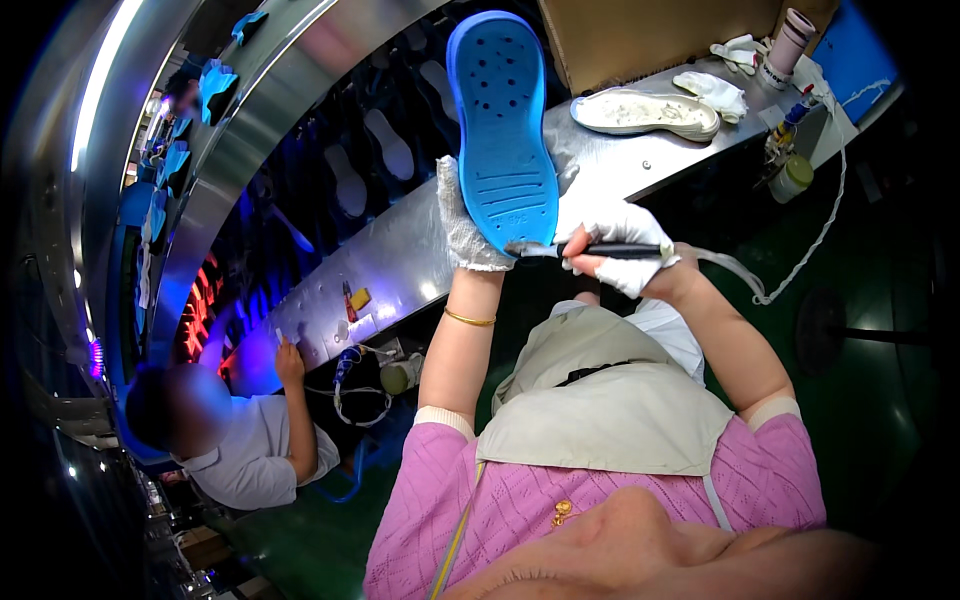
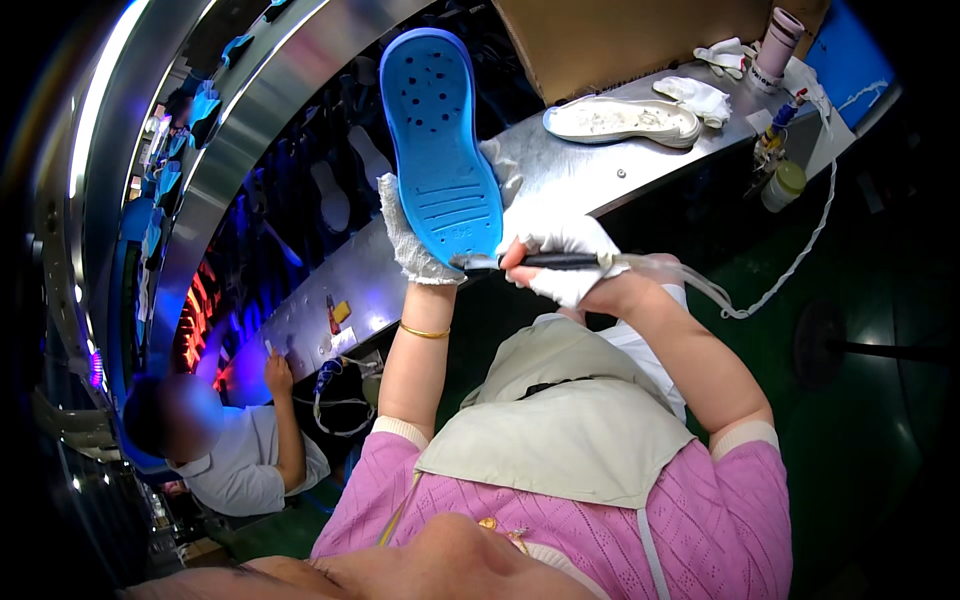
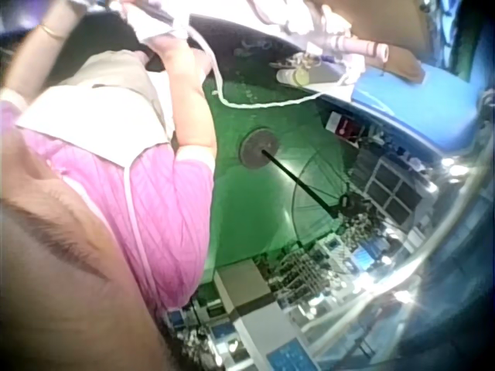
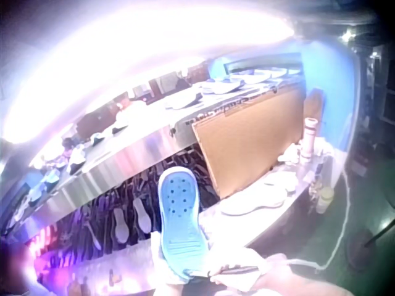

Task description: The person takes shoe soles from a conveyor belt and applies liquid to the soles using an applicator brush tool.

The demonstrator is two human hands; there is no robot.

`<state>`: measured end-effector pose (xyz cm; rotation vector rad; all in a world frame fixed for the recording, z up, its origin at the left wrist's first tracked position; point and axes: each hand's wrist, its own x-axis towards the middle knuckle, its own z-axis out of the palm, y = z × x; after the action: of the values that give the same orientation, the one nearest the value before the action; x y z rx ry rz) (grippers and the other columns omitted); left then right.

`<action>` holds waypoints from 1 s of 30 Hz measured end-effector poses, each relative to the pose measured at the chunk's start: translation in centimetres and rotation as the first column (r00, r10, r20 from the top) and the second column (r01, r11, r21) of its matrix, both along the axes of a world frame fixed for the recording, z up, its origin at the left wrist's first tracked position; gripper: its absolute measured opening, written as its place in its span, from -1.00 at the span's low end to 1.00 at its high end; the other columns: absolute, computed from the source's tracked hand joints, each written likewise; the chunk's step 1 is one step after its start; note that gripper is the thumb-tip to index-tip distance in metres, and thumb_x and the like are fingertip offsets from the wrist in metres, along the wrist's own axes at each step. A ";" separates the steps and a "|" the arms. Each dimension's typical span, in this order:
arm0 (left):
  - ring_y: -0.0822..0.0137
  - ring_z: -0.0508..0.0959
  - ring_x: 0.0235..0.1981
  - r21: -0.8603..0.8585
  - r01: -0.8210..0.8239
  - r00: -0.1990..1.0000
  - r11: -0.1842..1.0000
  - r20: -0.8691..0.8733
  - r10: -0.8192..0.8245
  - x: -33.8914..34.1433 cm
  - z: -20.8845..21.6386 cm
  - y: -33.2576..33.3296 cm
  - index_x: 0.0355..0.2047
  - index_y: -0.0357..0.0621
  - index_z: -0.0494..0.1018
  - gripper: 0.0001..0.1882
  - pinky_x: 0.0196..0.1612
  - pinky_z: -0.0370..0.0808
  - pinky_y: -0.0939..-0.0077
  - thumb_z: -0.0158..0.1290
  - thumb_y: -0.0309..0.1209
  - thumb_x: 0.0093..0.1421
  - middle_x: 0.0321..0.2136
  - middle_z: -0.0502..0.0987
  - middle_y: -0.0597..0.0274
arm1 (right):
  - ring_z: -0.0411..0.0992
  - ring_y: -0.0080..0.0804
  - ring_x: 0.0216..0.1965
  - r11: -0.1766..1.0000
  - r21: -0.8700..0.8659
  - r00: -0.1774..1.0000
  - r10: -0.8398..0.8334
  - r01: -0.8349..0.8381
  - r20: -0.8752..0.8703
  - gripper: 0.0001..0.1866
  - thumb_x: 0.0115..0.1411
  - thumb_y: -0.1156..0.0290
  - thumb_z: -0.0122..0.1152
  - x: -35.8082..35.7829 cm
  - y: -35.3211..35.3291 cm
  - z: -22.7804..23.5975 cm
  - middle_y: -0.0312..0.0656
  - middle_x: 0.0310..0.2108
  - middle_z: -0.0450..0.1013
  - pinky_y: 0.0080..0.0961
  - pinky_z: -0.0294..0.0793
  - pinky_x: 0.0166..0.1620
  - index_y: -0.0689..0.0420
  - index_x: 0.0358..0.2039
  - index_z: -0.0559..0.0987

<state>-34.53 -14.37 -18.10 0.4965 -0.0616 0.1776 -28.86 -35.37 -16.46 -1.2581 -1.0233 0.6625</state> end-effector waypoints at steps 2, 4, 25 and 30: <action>-0.03 0.46 0.09 0.002 -0.010 0.998 1.000 -0.054 0.010 -0.1 0.2 0.1 0.19 -0.20 0.31 -0.23 0.19 0.36 -0.03 -0.12 0.21 0.25 0.10 0.43 -0.07 | 0.45 -0.57 -0.37 0.996 0.011 0.968 0.089 -0.089 -0.236 -0.89 0.07 0.65 0.30 -0.3 -0.1 -0.6 -0.25 -0.35 0.51 -0.61 0.51 -0.23 0.19 -0.38 0.58; -0.05 0.47 0.08 -0.018 0.076 0.996 0.997 -0.048 -0.077 0.0 0.4 0.0 0.20 -0.21 0.29 -0.20 0.18 0.39 -0.03 -0.14 0.23 0.24 0.11 0.42 -0.08 | 0.45 -0.59 -0.40 0.998 -0.042 0.982 0.044 -0.053 -0.186 -0.89 0.04 0.61 0.34 -0.4 -0.4 -1.0 -0.25 -0.38 0.52 -0.63 0.49 -0.30 0.18 -0.39 0.59; 0.23 0.63 -0.28 0.315 0.293 0.894 0.903 -0.425 -0.142 2.8 3.3 0.7 0.02 -0.29 0.44 -0.53 -0.26 0.65 0.41 -0.05 -0.12 0.34 -0.19 0.59 0.03 | 0.45 -0.54 -0.30 0.945 -0.328 0.997 -0.011 -0.012 -0.070 -0.86 -0.01 0.64 0.26 2.0 -0.1 2.9 -0.32 -0.36 0.51 -0.58 0.46 -0.20 0.11 -0.43 0.57; 0.34 0.62 -0.30 0.359 0.310 0.831 0.880 -0.552 -0.068 3.4 2.1 0.7 -0.11 -0.25 0.53 -0.65 -0.25 0.62 0.50 0.10 -0.20 0.28 -0.26 0.62 0.13 | 0.46 -0.55 -0.30 0.987 -0.128 0.989 0.084 -0.100 -0.125 -0.81 -0.06 0.71 0.30 3.7 0.1 3.1 -0.30 -0.35 0.52 -0.60 0.49 -0.21 0.13 -0.45 0.59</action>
<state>-31.11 -13.65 -16.02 0.9737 0.3985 -0.1884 -25.20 -35.31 -13.34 -1.2767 -0.9552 0.8802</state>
